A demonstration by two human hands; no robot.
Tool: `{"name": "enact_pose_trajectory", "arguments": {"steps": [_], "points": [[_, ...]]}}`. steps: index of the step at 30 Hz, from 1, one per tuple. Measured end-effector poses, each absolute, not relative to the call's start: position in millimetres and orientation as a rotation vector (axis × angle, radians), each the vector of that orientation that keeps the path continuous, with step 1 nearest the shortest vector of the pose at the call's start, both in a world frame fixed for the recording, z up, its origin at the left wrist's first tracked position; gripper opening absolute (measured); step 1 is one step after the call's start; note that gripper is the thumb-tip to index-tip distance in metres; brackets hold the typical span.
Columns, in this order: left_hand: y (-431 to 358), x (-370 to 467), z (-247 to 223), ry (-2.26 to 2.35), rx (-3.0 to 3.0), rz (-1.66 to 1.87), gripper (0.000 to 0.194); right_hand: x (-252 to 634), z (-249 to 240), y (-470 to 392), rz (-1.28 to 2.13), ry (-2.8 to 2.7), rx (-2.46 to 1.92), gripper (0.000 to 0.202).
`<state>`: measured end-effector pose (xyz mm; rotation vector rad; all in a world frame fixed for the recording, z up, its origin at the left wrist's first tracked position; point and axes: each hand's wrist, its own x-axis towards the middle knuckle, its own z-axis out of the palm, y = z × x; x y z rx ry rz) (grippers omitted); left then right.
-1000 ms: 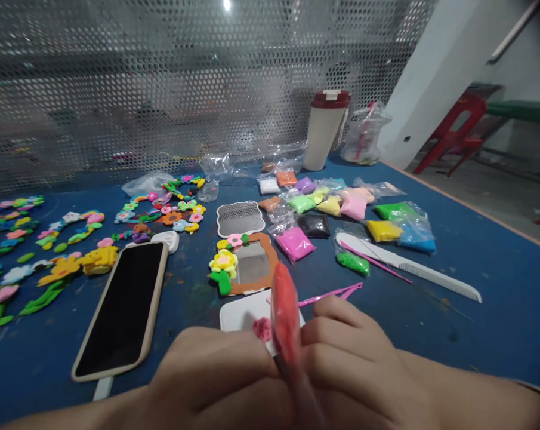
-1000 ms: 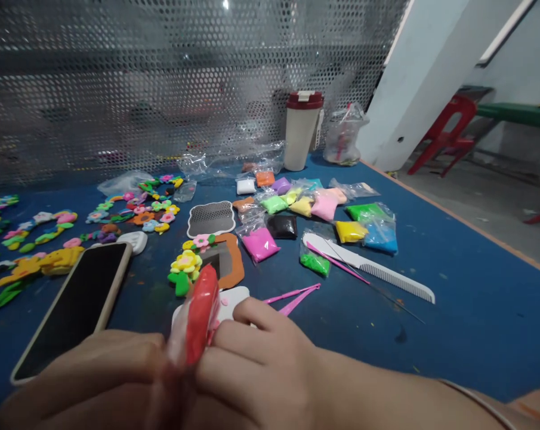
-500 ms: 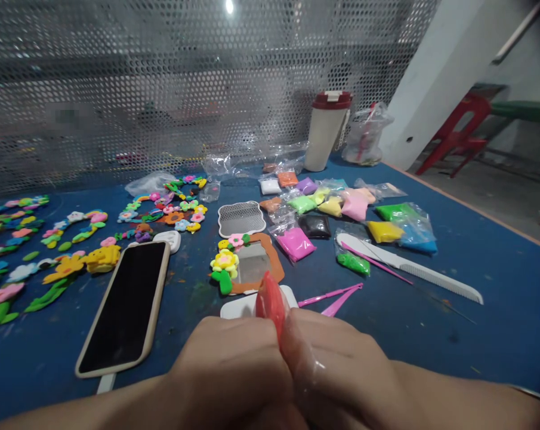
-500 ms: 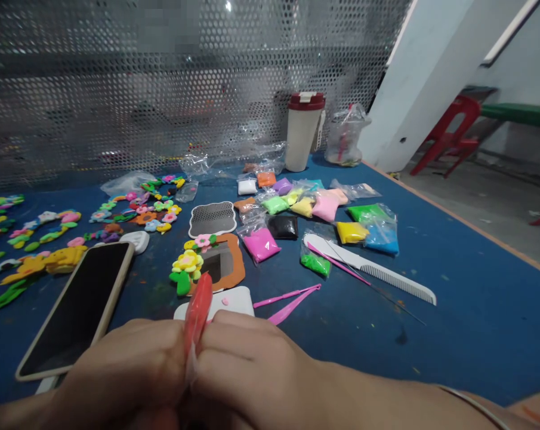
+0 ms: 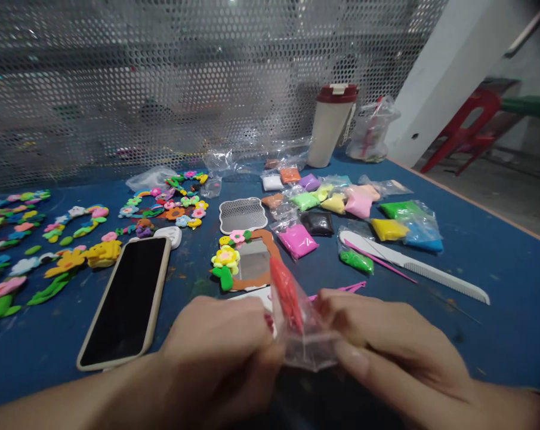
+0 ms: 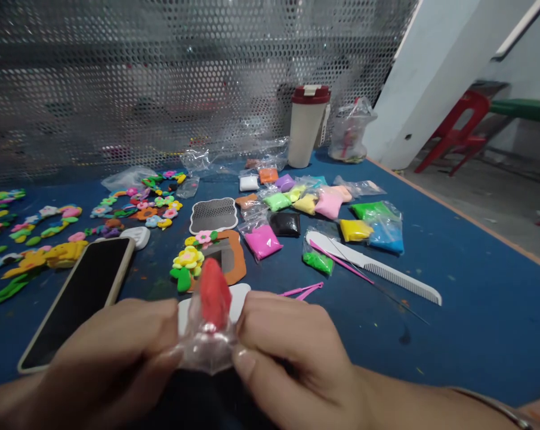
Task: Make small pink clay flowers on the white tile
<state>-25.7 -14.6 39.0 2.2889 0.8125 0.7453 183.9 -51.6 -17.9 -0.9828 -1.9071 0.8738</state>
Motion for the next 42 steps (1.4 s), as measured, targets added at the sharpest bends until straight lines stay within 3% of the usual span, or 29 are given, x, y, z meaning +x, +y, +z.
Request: {"name": "enact_pose_trajectory", "arguments": {"steps": [3,6,8,10,15,19,23,31,42], "points": [[2.0,-14.9,49.4,0.796,2.381,0.754,0.028,188.4,21.9,-49.8,0.941,-1.713,-0.967,0.029],[13.5,-14.5,54.1,0.81,2.227,0.702,0.024,187.4,28.4,-37.0,0.864,-1.585,-0.963,0.008],[16.7,-16.6,53.4,0.778,2.128,0.634,0.025,186.2,23.3,-28.0,1.006,-1.567,-0.967,0.051],[17.6,-17.7,50.1,0.757,2.047,0.572,0.025,185.3,19.3,-22.7,1.22,-1.578,-0.94,0.071],[16.8,-13.6,39.8,0.962,1.893,0.719,0.025,183.4,20.7,-21.7,1.282,-1.41,-0.913,0.041],[15.1,-11.1,39.7,1.056,1.986,0.885,0.019,181.1,19.4,-22.7,1.291,-1.327,-0.989,0.03],[13.9,-11.5,41.1,0.991,2.18,0.879,0.007,179.7,16.2,-22.4,1.306,-1.276,-1.06,0.026],[13.7,-8.7,36.7,0.854,2.294,0.862,0.015,175.8,12.1,-24.0,1.439,-1.153,-1.024,0.025],[11.0,-10.7,35.7,0.751,2.468,0.738,0.01,175.7,9.5,-24.3,1.558,-1.067,-0.973,0.026]]}}
